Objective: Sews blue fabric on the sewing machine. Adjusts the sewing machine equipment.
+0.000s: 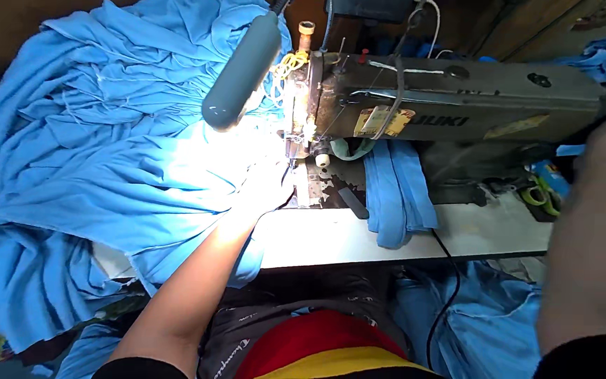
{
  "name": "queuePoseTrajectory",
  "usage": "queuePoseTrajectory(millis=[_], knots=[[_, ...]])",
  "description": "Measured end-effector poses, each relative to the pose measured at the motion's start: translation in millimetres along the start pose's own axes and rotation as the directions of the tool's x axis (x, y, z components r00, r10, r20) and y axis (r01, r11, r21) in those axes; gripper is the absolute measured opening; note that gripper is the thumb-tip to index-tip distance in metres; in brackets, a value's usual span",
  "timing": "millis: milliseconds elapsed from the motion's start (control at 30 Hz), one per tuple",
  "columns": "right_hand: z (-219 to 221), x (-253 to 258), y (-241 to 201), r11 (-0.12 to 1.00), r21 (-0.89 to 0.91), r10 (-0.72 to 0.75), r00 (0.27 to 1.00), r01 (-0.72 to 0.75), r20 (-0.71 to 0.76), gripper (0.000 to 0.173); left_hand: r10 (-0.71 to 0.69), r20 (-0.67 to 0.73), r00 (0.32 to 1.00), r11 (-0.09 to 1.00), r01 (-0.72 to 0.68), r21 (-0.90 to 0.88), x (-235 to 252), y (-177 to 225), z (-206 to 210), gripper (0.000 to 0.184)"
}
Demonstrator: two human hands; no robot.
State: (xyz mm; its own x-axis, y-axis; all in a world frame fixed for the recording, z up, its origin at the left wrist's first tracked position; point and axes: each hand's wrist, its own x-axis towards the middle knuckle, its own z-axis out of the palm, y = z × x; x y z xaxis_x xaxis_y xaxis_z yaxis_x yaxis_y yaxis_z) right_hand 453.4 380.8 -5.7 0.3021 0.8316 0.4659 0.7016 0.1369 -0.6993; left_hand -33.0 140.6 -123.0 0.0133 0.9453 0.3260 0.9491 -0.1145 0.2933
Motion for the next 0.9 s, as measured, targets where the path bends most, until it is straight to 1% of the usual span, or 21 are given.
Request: queuePoseTrajectory(millis=[67,100,133,167,233,300,333,400,433,467,533,567,600,633,700,767,800,833,900], knots=[[8,-39,-9,0.983,0.157,0.108,0.99,-0.094,-0.086,0.055,0.02,-0.02,1.0,1.0,-0.019,0.017,0,-2,3,0.046],[14,-53,-4,0.96,0.25,0.153,0.984,-0.125,-0.093,0.052,0.018,-0.017,1.0,1.0,-0.018,0.02,0,-1,2,0.047],[19,-58,6,0.931,0.337,0.178,0.981,-0.142,-0.078,0.05,0.008,-0.005,1.0,1.0,-0.008,0.022,1,-1,0,0.049],[20,-57,15,0.91,0.387,0.185,0.981,-0.148,-0.061,0.05,-0.005,0.011,1.0,1.0,0.005,0.018,1,0,-1,0.05],[7,-43,22,0.929,0.353,0.137,0.99,-0.113,-0.043,0.054,-0.039,0.063,0.997,0.999,0.038,0.018,2,1,-4,0.055],[-5,-23,13,0.968,0.245,0.062,0.998,-0.055,-0.022,0.058,-0.045,0.073,0.996,0.999,0.042,0.032,2,-1,-3,0.057],[-8,-15,7,0.981,0.187,0.051,0.999,-0.05,-0.003,0.06,-0.044,0.085,0.995,0.999,0.042,0.036,2,-2,-3,0.059],[-7,-12,-5,0.988,0.137,0.067,0.997,-0.07,0.023,0.056,-0.011,0.079,0.997,0.999,0.008,0.037,2,-5,-3,0.058],[-5,-15,-7,0.984,0.165,0.07,0.997,-0.072,0.021,0.053,0.004,0.086,0.996,0.999,-0.007,0.034,2,-7,-3,0.057],[-2,-21,-5,0.971,0.23,0.068,0.998,-0.068,0.006,0.05,0.037,0.066,0.997,0.999,-0.04,0.033,1,-11,-3,0.054],[7,-34,5,0.902,0.425,0.088,0.996,-0.075,-0.011,0.045,0.142,-0.03,0.989,0.99,-0.142,0.02,0,-19,-2,0.043],[9,-38,11,0.857,0.506,0.105,0.994,-0.094,0.006,0.045,0.171,-0.048,0.984,0.985,-0.171,0.018,-1,-21,-3,0.039],[10,-37,17,0.833,0.545,0.099,0.995,-0.1,0.03,0.045,0.192,-0.047,0.98,0.981,-0.191,0.026,0,-23,-5,0.035],[7,-31,22,0.834,0.545,0.076,0.996,-0.091,0.05,0.048,0.2,-0.021,0.979,0.979,-0.199,0.046,1,-24,-7,0.033],[-2,-16,24,0.894,0.444,0.038,0.997,-0.067,0.072,0.054,0.167,0.074,0.983,0.981,-0.173,0.085,5,-22,-14,0.03],[-8,-12,11,0.941,0.325,0.082,0.995,-0.097,0.059,0.051,0.135,0.145,0.98,0.98,-0.153,0.126,8,-17,-20,0.026],[-7,-15,7,0.94,0.323,0.095,0.994,-0.109,0.06,0.049,0.126,0.173,0.977,0.979,-0.151,0.138,9,-14,-24,0.025],[-5,-21,4,0.922,0.37,0.094,0.994,-0.111,0.063,0.049,0.124,0.184,0.975,0.979,-0.151,0.139,11,-13,-27,0.024],[2,-36,7,0.834,0.546,0.064,0.996,-0.085,0.056,0.046,0.167,0.139,0.976,0.974,-0.185,0.128,12,-20,-26,0.021]])
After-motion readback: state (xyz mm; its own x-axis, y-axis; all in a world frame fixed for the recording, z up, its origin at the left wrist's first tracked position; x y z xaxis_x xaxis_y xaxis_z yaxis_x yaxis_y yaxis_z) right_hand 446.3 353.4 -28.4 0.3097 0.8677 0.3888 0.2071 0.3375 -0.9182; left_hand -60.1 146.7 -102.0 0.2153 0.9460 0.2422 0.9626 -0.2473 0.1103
